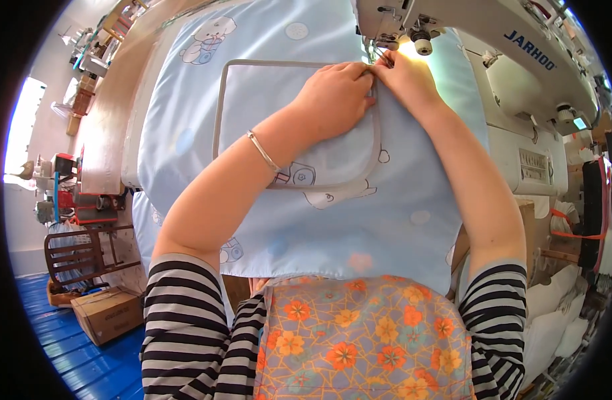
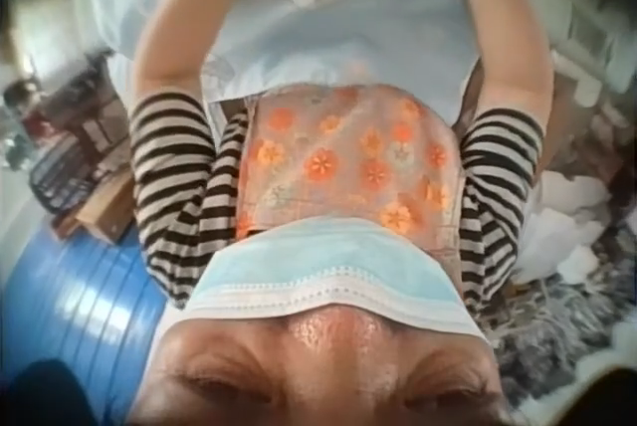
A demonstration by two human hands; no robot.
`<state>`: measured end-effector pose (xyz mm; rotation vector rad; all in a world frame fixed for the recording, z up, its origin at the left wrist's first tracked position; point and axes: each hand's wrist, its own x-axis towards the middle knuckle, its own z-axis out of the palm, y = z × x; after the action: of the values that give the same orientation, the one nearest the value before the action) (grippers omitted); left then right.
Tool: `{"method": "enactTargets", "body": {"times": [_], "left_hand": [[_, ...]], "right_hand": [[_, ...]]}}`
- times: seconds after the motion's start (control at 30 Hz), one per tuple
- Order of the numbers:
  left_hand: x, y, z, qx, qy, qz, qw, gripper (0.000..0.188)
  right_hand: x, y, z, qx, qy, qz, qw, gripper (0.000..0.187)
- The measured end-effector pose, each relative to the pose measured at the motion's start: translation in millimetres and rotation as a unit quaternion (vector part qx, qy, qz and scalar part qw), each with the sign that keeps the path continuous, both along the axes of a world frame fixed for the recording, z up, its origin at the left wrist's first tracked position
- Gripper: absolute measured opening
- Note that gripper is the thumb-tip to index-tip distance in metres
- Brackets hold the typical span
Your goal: Sewing pocket fabric pieces onto light blue textile panels using an industrial sewing machine.
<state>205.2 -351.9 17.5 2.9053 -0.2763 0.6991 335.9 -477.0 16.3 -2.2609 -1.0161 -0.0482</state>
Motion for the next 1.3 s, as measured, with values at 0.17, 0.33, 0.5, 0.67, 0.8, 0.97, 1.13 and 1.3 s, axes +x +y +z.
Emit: {"method": "enactTargets", "body": {"times": [0.17, 0.33, 0.5, 0.67, 0.8, 0.97, 1.13, 1.3], "left_hand": [[-3, 2, -2, 0.036, -0.029, 0.001, 0.999, 0.029], [3, 1, -4, 0.045, -0.030, 0.012, 0.998, 0.029], [6, 3, -8, 0.035, -0.049, 0.015, 0.998, 0.027], [8, 7, -2, 0.014, 0.003, 0.021, 1.000, 0.028], [11, 12, -2, 0.002, 0.008, 0.026, 1.000, 0.027], [6, 4, -1, 0.011, 0.031, 0.014, 0.999, 0.028], [8, 9, -5, 0.012, 0.000, 0.014, 1.000, 0.030], [-6, 27, -6, -0.056, 0.007, -0.008, 0.998, 0.036]], "right_hand": [[-13, -24, -2, -0.018, -0.116, 0.080, 0.990, 0.017], [-18, -29, 1, -0.033, -0.192, 0.098, 0.976, 0.031], [-22, -38, 0, -0.005, -0.171, 0.099, 0.980, 0.032], [-32, -49, 6, -0.014, -0.134, 0.088, 0.987, 0.030], [-35, -49, 9, -0.017, -0.115, 0.090, 0.989, 0.027], [-42, -57, 9, -0.025, -0.079, 0.091, 0.992, 0.026], [-60, -60, 13, 0.036, -0.084, 0.120, 0.989, 0.027], [-83, -65, 10, 0.045, -0.028, 0.151, 0.987, 0.031]]}}
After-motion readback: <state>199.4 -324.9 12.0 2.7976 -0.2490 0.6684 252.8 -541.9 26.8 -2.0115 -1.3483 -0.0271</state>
